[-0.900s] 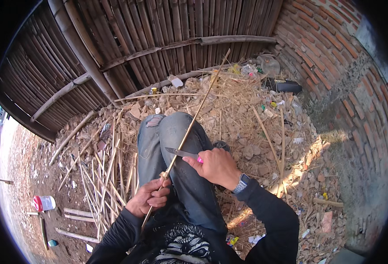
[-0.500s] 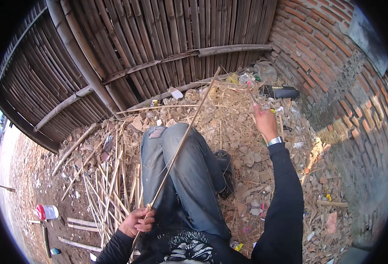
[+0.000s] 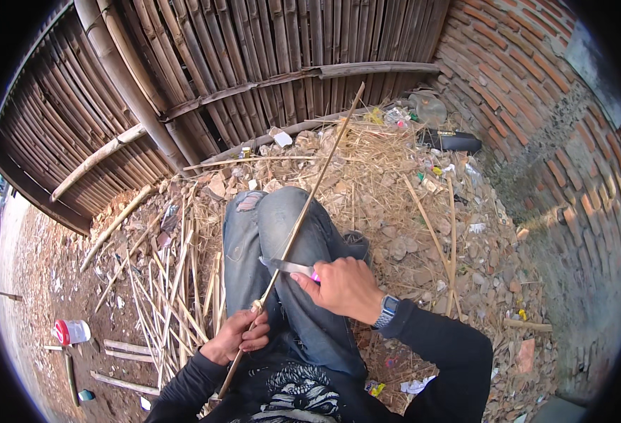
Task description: The person strips layers from a length of bamboo using a knife, holding the bamboo across their lap and pulling the blade along the surface.
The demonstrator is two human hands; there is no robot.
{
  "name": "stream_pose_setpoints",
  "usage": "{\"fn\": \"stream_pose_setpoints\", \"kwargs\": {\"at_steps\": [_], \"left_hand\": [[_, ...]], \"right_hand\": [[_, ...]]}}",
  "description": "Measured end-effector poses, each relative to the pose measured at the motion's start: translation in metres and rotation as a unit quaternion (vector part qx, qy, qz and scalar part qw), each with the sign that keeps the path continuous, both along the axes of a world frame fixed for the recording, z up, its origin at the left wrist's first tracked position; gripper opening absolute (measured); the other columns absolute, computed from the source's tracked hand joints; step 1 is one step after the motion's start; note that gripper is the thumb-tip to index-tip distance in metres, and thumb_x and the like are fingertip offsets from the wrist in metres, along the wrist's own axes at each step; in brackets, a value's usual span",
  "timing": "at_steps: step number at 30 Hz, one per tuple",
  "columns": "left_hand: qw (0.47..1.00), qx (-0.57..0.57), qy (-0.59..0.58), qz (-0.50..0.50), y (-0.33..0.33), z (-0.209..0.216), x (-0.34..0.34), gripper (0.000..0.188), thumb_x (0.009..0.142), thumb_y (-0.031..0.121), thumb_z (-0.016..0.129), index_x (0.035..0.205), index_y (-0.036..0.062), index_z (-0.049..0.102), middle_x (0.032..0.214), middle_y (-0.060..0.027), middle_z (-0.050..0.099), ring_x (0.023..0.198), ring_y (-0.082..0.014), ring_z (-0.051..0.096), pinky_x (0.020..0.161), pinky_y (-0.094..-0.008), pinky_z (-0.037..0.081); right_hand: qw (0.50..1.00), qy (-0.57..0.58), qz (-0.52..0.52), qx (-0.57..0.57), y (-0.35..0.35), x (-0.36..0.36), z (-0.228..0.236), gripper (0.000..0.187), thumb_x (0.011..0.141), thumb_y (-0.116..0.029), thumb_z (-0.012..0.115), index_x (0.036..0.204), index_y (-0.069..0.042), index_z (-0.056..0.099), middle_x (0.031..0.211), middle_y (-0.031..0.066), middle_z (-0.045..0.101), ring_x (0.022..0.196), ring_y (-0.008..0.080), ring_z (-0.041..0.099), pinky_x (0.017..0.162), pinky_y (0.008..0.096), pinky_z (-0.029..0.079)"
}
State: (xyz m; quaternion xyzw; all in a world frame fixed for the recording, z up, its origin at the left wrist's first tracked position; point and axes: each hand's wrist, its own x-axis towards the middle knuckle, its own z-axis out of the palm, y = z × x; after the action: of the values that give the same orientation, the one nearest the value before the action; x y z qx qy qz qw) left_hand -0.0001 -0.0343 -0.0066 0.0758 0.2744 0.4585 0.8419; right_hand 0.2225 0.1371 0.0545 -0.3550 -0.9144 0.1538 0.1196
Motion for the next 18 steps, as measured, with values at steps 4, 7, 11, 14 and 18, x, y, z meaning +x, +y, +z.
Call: {"fn": "stream_pose_setpoints", "kwargs": {"at_steps": [4,7,11,14,18], "left_hand": [[0.999,-0.026,0.035,-0.02,-0.044,-0.001,-0.022,0.038,0.109,0.041,0.048,0.089,0.0094,0.045,0.059,0.0055,0.032,0.046,-0.0065,0.028,0.043,-0.0231,0.024],[0.995,-0.04,0.082,-0.028,-0.078,-0.005,-0.044,0.04,0.108,0.043,0.049,0.088,0.0092,0.046,0.058,0.0058,0.03,0.046,-0.0058,0.026,0.042,-0.0232,0.022],[0.989,-0.063,0.129,-0.043,-0.09,-0.005,-0.069,0.042,0.107,0.044,0.051,0.084,0.0097,0.045,0.06,0.006,0.028,0.048,-0.0051,0.022,0.044,-0.0231,0.02],[0.985,-0.057,0.148,-0.064,-0.083,-0.004,-0.073,0.042,0.107,0.044,0.052,0.083,0.0101,0.044,0.062,0.0058,0.028,0.049,-0.0052,0.021,0.045,-0.0232,0.021],[0.984,-0.064,0.156,-0.055,-0.086,-0.008,-0.072,0.042,0.107,0.042,0.052,0.082,0.0095,0.045,0.062,0.0057,0.029,0.05,-0.006,0.023,0.046,-0.0234,0.022]], "right_hand": [[0.99,0.061,-0.124,0.031,0.083,0.013,-0.005,0.065,0.101,-0.053,0.054,0.063,-0.001,0.063,0.055,0.0242,0.057,0.055,0.0435,0.062,0.052,0.0524,0.047],[0.979,0.06,-0.185,0.067,0.129,0.022,0.003,0.067,0.101,-0.054,0.054,0.065,0.001,0.064,0.057,0.0259,0.058,0.057,0.0439,0.063,0.054,0.0545,0.046],[0.967,0.082,-0.204,0.127,0.162,0.015,0.005,0.07,0.101,-0.053,0.055,0.059,0.003,0.06,0.053,0.0266,0.053,0.052,0.0451,0.056,0.052,0.0527,0.041],[0.961,0.095,-0.225,0.13,0.166,0.012,0.01,0.071,0.101,-0.053,0.056,0.061,0.005,0.061,0.053,0.0277,0.052,0.053,0.0462,0.057,0.053,0.054,0.042],[0.994,0.015,-0.102,0.028,0.103,-0.002,0.028,0.067,0.1,-0.055,0.056,0.066,0.003,0.066,0.059,0.0281,0.058,0.06,0.0464,0.063,0.057,0.0546,0.048]]}}
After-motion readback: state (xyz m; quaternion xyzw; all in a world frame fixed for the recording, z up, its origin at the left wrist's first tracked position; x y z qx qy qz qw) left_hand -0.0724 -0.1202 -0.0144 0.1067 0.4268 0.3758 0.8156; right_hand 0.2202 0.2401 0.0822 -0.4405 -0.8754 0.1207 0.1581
